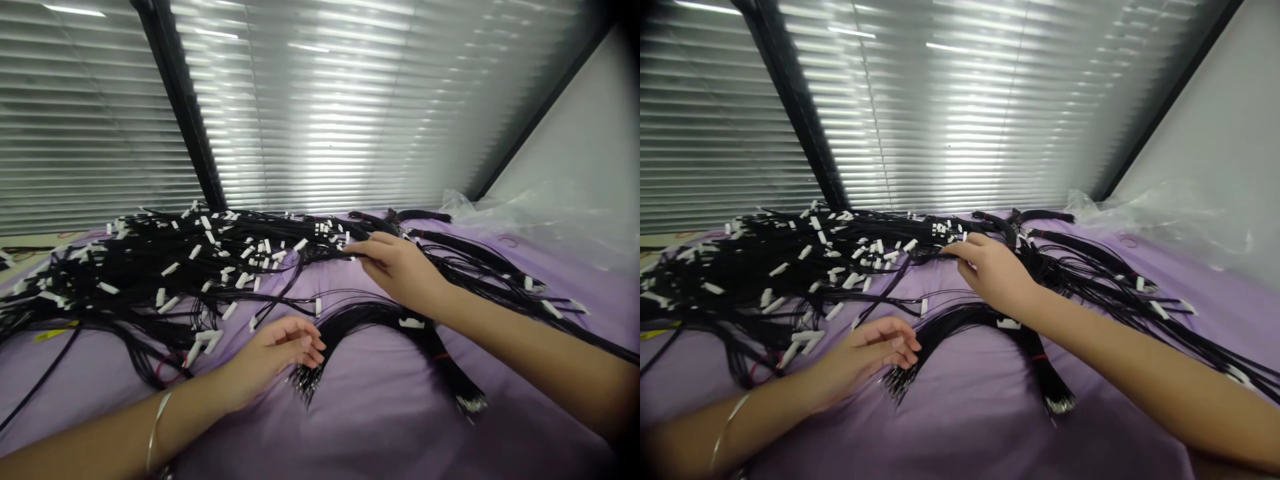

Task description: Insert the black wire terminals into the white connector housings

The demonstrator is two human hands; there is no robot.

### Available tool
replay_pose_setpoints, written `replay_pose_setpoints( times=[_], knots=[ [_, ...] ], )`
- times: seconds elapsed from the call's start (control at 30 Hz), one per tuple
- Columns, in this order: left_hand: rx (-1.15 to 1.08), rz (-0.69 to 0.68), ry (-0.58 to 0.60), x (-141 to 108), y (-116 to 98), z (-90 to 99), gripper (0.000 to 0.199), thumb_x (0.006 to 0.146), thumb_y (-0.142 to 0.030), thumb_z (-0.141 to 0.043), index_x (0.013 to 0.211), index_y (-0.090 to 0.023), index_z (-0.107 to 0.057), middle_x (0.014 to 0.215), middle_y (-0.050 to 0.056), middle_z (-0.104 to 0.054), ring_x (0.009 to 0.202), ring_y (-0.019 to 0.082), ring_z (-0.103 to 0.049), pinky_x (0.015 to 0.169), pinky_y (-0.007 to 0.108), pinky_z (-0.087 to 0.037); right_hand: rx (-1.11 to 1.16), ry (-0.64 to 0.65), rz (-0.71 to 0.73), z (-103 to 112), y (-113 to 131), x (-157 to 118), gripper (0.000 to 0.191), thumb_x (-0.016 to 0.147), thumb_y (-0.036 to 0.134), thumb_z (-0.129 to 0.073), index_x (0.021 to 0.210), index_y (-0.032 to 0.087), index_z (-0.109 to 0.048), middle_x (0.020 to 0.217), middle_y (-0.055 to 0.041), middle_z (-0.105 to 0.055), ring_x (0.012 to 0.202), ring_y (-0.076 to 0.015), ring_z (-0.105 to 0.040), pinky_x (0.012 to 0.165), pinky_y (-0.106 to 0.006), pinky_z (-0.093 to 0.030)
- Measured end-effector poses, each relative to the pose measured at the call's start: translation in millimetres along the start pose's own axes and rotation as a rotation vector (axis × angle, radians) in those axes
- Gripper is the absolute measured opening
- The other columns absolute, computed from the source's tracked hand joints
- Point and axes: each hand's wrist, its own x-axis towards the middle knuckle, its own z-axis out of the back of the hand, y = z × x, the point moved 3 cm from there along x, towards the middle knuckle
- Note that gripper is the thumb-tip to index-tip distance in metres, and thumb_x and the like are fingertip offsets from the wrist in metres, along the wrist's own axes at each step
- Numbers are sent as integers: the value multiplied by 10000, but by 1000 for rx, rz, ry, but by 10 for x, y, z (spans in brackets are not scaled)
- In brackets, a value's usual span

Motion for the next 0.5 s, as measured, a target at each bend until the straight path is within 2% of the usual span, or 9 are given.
replay_pose_setpoints(
  times=[0.1, 0.13, 0.17, 0.27, 0.33, 0.4, 0.47, 0.5],
  knots=[
    [6, -21, 15, -2, 43, 23, 135, 804, -210, -654, 899, -122, -615, 870, 70, -658, 765, 159, -637, 739, 302, -477, -125, 157, 113, -109, 39, 17, 400, 845, 126, -466, 1178, 238, -656, 818, -47, -614, 673, -147, -566, 617, -257, -417],
    [2, -37, 28, -2, 59, 29, 143, 809, -214, -652, 915, -127, -611, 874, 70, -656, 766, 161, -638, 735, 304, -477, -135, 165, 130, -122, 47, 24, 393, 851, 135, -459, 1173, 234, -662, 791, -46, -605, 655, -147, -560, 599, -256, -411],
    [-4, -55, 39, -1, 73, 35, 158, 811, -219, -654, 932, -132, -605, 877, 69, -651, 767, 161, -639, 729, 306, -477, -135, 121, 129, -111, 52, 33, 387, 863, 145, -444, 1171, 222, -664, 774, -47, -592, 643, -145, -553, 588, -256, -408],
    [-14, -104, 74, -1, 90, 38, 297, 795, -251, -684, 1047, -154, -560, 933, 76, -635, 779, 171, -642, 727, 320, -477, -95, -144, 157, 9, 93, 37, 387, 898, 156, -385, 1169, 180, -660, 735, -40, -544, 602, -114, -512, 556, -228, -401],
    [-45, -146, 93, -16, 65, 26, 515, 784, -288, -700, 1226, -197, -452, 1031, 98, -618, 814, 200, -649, 730, 350, -484, -119, -242, 308, 71, 178, -8, 381, 911, 153, -372, 1165, 182, -655, 686, -16, -509, 545, -94, -455, 503, -214, -361],
    [-93, -236, 79, -51, -5, 13, 689, 810, -335, -668, 1369, -248, -275, 1103, 118, -599, 839, 224, -650, 726, 371, -486, -218, -222, 538, 77, 293, -99, 362, 919, 155, -386, 1169, 201, -644, 658, -1, -503, 520, -99, -418, 468, -236, -310],
    [-145, -328, -14, -94, -91, 18, 690, 866, -374, -586, 1411, -270, -176, 1066, 105, -609, 806, 210, -646, 710, 353, -477, -304, -167, 716, 66, 381, -216, 327, 923, 163, -416, 1152, 222, -642, 645, 9, -513, 519, -109, -408, 465, -262, -281],
    [-168, -347, -83, -113, -126, 27, 644, 891, -385, -542, 1410, -273, -177, 1022, 86, -616, 775, 192, -640, 696, 334, -471, -322, -145, 755, 71, 407, -273, 311, 922, 165, -431, 1143, 225, -641, 641, 12, -517, 523, -113, -412, 469, -270, -278]
  ],
)
